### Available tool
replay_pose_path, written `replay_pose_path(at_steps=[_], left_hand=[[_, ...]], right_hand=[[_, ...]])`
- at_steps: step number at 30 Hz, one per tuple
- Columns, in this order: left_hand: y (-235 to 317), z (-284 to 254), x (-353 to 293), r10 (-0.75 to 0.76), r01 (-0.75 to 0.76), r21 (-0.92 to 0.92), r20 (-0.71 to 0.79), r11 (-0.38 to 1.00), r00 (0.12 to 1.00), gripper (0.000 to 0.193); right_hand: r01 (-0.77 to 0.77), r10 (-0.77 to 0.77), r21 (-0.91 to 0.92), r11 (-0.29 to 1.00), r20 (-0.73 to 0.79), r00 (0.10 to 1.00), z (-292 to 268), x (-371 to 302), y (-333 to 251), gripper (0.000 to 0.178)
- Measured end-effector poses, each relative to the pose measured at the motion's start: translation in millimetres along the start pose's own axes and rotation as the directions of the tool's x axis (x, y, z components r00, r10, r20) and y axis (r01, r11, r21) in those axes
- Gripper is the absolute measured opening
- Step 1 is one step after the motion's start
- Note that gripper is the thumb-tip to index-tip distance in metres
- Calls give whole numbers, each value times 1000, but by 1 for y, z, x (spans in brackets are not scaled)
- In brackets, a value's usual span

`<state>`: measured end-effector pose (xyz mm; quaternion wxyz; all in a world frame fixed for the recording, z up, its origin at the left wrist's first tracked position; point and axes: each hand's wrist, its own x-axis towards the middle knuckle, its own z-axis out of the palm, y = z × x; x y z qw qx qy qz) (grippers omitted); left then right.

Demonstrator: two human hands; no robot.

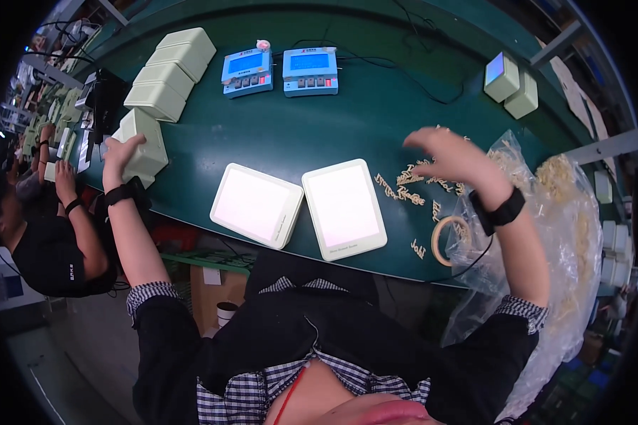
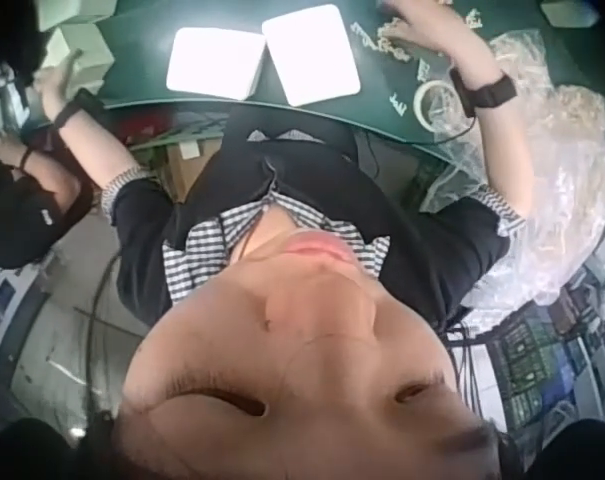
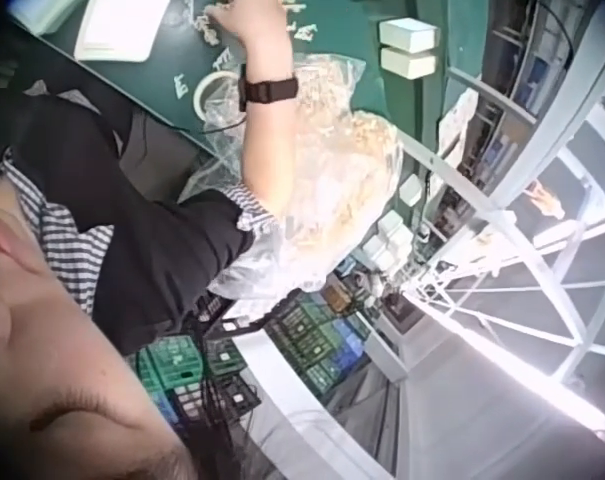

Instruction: The person tests the light and sound of several electronic devices by pressing buttons and tapping the screens. They then pick up gold emblems, press them onto the front of the devices, and set the finished units aside.

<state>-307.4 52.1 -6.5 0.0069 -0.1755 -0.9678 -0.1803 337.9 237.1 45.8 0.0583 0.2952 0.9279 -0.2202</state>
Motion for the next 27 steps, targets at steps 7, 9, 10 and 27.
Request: replay_pose_path(at_steps=[7, 9, 10, 27], left_hand=[[-10, -23, -58, 416, -429, 73, 141, 900, 898, 76], [-3, -30, -84, 451, -463, 41, 166, 885, 877, 74], [5, -34, -99, 489, -499, 1, 193, 867, 850, 72], [183, -53, -233, 997, -938, -342, -28, 61, 75, 66]], right_hand=[[64, -68, -49, 997, -72, 995, 68, -1, -17, 37], [40, -40, 44, 998, 5, 999, 66, 6, -6, 30], [39, -39, 43, 998, 1, 999, 66, 7, -2, 30], [-132, 7, -202, 970, -524, 851, 80, -33, -2, 11]])
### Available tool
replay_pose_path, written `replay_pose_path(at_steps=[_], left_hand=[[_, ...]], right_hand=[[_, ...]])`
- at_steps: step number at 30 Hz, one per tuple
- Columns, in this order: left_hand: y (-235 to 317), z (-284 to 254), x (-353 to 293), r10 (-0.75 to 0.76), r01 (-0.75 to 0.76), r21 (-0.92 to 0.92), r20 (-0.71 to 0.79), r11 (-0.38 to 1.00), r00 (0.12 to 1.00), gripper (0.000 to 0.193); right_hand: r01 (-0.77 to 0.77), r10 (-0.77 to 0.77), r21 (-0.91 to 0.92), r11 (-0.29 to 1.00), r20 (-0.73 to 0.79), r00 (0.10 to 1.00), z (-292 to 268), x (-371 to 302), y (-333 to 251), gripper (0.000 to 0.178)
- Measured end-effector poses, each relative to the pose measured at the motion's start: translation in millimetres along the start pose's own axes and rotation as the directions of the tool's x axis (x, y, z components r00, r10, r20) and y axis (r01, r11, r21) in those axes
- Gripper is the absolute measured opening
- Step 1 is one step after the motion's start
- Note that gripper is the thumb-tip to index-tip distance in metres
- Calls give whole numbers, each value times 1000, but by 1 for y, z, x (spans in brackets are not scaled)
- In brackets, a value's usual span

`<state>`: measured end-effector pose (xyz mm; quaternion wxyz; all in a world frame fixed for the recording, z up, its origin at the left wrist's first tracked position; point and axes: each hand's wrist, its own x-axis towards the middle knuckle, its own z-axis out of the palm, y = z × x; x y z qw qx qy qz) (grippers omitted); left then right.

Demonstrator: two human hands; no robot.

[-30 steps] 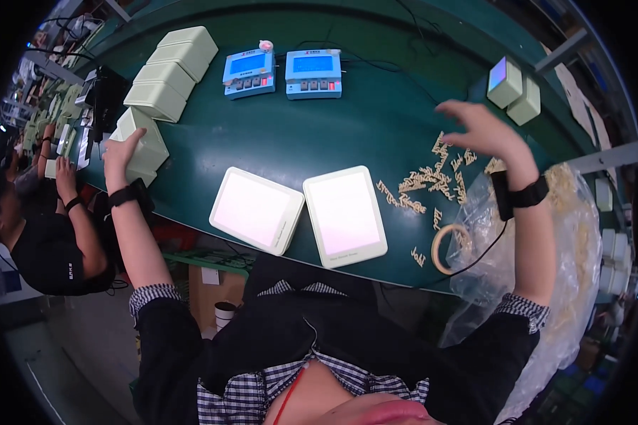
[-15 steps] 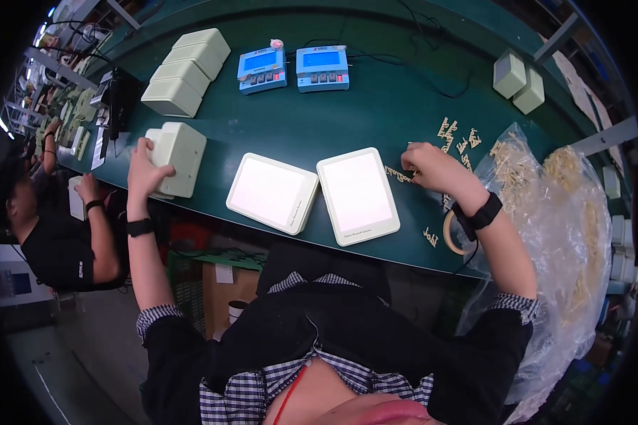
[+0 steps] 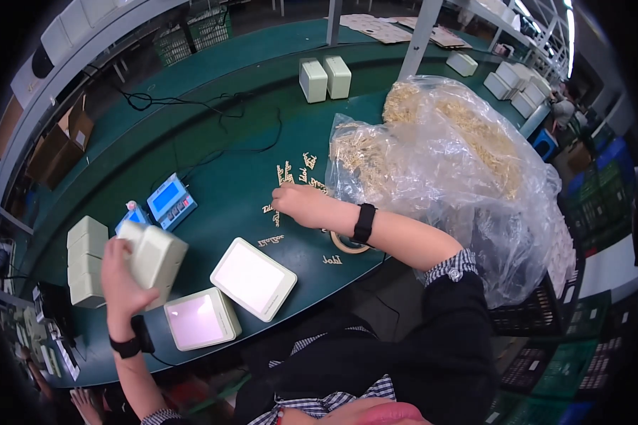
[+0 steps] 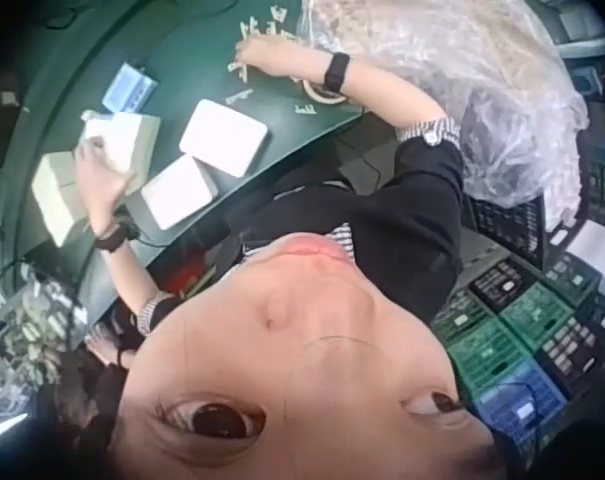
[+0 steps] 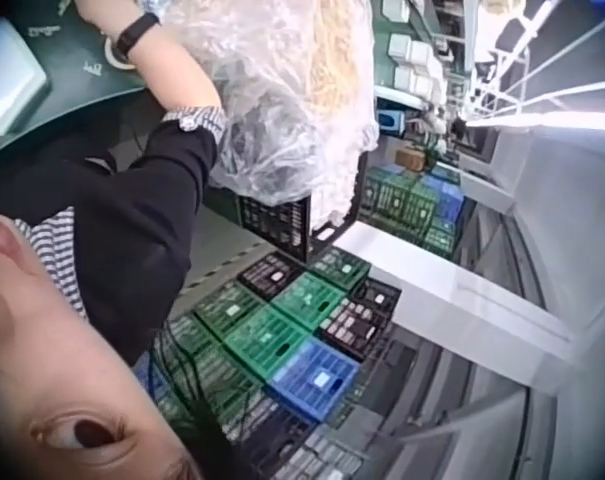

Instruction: The person tests the light and sound of several electronic devices by pressing buttons and tapping the screens. They then pick up gold emblems, press them onto the front of the devices, and set the finished units aside.

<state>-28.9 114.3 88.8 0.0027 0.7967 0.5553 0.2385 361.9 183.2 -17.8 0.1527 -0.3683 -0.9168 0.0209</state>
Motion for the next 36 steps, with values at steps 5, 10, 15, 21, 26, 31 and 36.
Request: replay_pose_path(at_steps=[5, 10, 15, 21, 26, 31, 36], left_hand=[[8, 40, 35, 66, -59, -39, 190, 997, 980, 67], [-8, 47, 44, 175, -130, -141, 379, 981, 909, 67], [-13, 34, 39, 231, -161, -200, 405, 966, 885, 70], [50, 32, 61, 272, -143, -668, 93, 731, 958, 64], [39, 73, 75, -12, 106, -794, 123, 599, 992, 31], [34, 95, 71, -75, 277, -921, 267, 274, 961, 25], [33, 101, 64, -69, 288, -912, 280, 292, 957, 27]], right_hand=[[-64, 60, -32, 997, -117, 991, -20, -10, -3, 10], [-111, 123, 58, 992, -316, 941, -40, 0, -6, 15], [-83, 405, 601, 795, -423, 811, -63, 32, -44, 14], [223, 482, 962, 158, -272, 833, -32, 77, -65, 13], [239, 483, 966, -100, -164, 860, -11, 102, -62, 19], [222, 447, 958, -184, -119, 887, 7, 107, -57, 26], [153, 435, 957, -245, -33, 900, 6, 109, -64, 31]])
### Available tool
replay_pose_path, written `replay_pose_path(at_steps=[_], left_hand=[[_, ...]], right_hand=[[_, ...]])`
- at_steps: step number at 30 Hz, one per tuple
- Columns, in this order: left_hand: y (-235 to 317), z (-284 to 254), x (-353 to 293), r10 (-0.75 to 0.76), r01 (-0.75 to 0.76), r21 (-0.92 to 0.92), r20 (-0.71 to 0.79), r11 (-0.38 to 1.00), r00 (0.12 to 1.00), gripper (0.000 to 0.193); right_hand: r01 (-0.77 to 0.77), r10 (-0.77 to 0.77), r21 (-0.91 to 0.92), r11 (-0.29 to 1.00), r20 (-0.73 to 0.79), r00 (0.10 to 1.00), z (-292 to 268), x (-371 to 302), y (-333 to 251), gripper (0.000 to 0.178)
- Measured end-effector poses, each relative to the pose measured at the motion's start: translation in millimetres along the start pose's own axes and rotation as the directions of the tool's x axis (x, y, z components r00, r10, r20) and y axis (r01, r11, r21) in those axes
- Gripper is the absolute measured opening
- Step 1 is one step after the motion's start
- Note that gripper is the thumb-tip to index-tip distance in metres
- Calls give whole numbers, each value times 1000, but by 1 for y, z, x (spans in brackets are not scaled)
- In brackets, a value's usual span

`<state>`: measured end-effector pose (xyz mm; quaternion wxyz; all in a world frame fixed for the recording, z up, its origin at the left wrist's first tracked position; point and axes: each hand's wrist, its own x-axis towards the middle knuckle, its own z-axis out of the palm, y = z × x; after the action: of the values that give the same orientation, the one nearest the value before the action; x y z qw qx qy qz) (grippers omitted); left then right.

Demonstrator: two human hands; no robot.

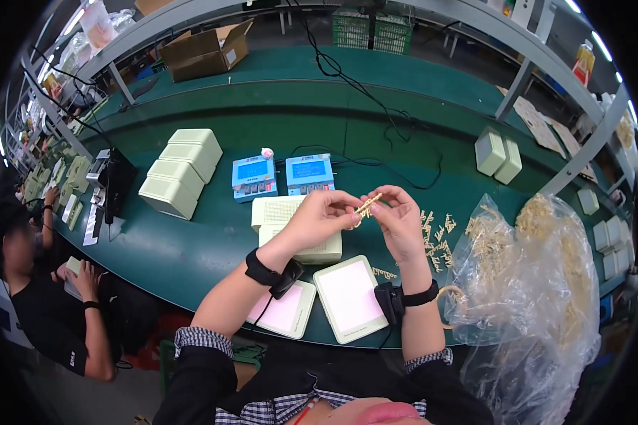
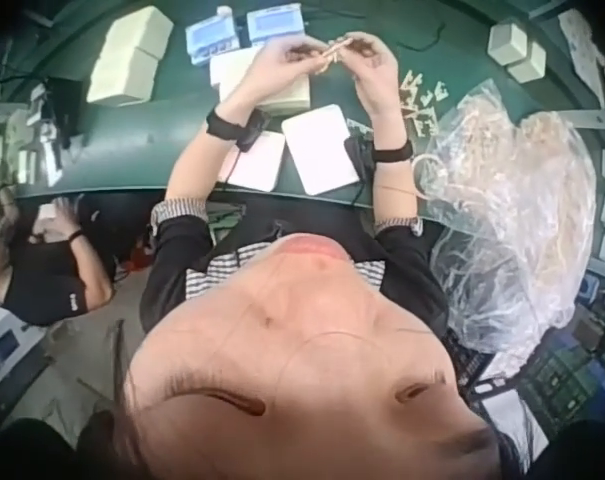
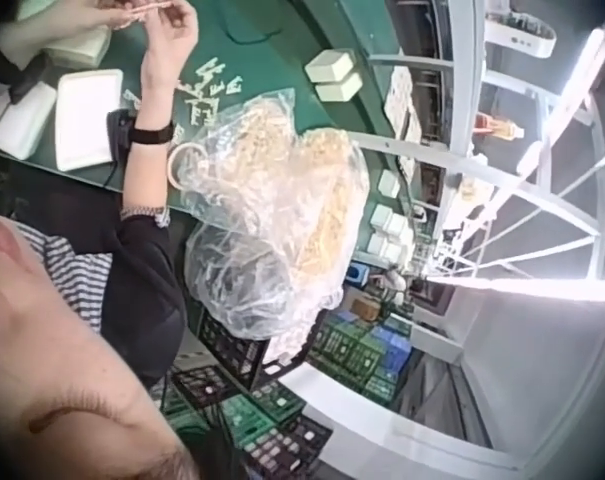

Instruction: The person tests the light and sound of several electronic devices by pressing buttons and tapping the screens. They then pick up gold emblems, press them onto the front of the devices, and set the finished units aside.

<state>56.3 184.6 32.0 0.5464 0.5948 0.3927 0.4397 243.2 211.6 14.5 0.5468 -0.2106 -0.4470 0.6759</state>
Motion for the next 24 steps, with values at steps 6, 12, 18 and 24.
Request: replay_pose_path(at_steps=[6, 12, 18, 24], left_hand=[[-4, 9, -2, 38, -36, 22, -112, 999, 993, 25], [-23, 8, -5, 148, -126, 112, -209, 986, 967, 23], [-12, 14, -6, 136, -100, 186, -191, 977, 972, 25], [-9, 13, -8, 109, -76, 242, -127, 967, 986, 25]], right_hand=[[9, -10, -32, 999, -24, 1000, 9, -6, 18, 39], [-61, 62, 10, 998, -51, 997, 12, -7, 40, 34], [-84, 81, -74, 994, -41, 996, 3, -10, 30, 28], [-54, 52, -201, 978, -15, 999, -1, -10, 34, 26]])
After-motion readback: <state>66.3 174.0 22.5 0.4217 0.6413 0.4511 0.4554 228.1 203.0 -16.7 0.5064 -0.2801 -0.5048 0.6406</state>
